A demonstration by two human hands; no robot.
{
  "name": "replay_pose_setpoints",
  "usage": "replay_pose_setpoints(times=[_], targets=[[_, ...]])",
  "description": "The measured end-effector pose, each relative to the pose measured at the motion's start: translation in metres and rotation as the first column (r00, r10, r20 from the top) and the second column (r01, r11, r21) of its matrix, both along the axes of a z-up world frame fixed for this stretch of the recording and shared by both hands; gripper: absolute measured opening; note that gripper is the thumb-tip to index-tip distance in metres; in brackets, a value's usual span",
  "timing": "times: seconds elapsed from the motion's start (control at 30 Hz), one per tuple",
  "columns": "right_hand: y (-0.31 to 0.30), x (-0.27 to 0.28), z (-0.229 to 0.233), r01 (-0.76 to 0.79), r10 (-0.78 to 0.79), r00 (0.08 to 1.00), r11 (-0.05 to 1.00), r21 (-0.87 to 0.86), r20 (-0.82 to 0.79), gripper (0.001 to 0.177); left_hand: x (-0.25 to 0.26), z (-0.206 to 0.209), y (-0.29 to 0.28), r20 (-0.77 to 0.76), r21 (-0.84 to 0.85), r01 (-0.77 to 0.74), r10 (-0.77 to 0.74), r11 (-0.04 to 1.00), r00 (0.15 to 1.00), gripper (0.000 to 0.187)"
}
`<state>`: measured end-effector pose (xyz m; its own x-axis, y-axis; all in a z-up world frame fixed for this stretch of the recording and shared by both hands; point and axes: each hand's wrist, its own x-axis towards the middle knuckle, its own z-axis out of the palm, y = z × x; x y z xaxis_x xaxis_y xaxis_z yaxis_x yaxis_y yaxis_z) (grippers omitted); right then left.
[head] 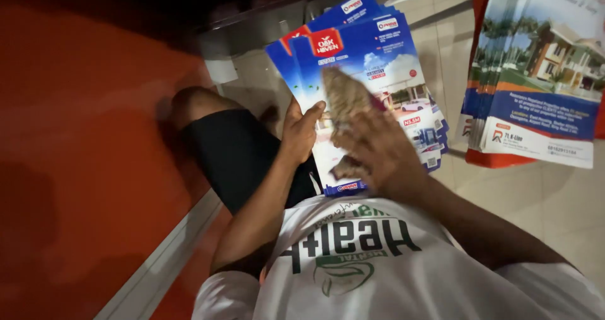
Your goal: The recorder is counting and organizing a stack of real estate flyers while sitting on the floor.
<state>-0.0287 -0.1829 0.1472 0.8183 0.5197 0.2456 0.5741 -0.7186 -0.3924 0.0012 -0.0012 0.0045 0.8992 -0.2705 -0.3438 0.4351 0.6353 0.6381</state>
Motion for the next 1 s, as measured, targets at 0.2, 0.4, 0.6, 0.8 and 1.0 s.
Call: replay_pose_setpoints(times=[0.2,0.4,0.6,0.8,1.0], targets=[[-0.034,0.008,-0.013,0.336,-0.324,0.88,0.941,-0.026,-0.347,0.063,-0.002,-0.009,-0.005,-0.008,0.002,0.036,-0.036,0.999,0.999,0.04],[0.009,-0.027,-0.024,0.086,-0.144,0.894,0.985,-0.152,-0.425,0.057,-0.005,-0.021,-0.006,0.016,0.127,-0.061,0.06,0.99,0.998,0.044],[0.007,-0.032,-0.016,-0.104,0.07,0.974,0.984,-0.148,-0.217,0.082,-0.01,-0.024,-0.002,-0.028,0.133,-0.043,0.047,0.99,0.998,0.034],[-0.039,-0.057,-0.022,0.001,-0.042,0.947,0.992,-0.128,-0.319,0.081,-0.004,-0.01,-0.001,-0.011,0.037,-0.074,0.074,0.997,0.997,0.037],[-0.058,-0.077,-0.028,0.252,-0.263,0.942,0.965,-0.079,-0.21,0.072,-0.006,-0.015,-0.005,0.006,0.114,-0.011,0.01,0.993,1.0,0.045]])
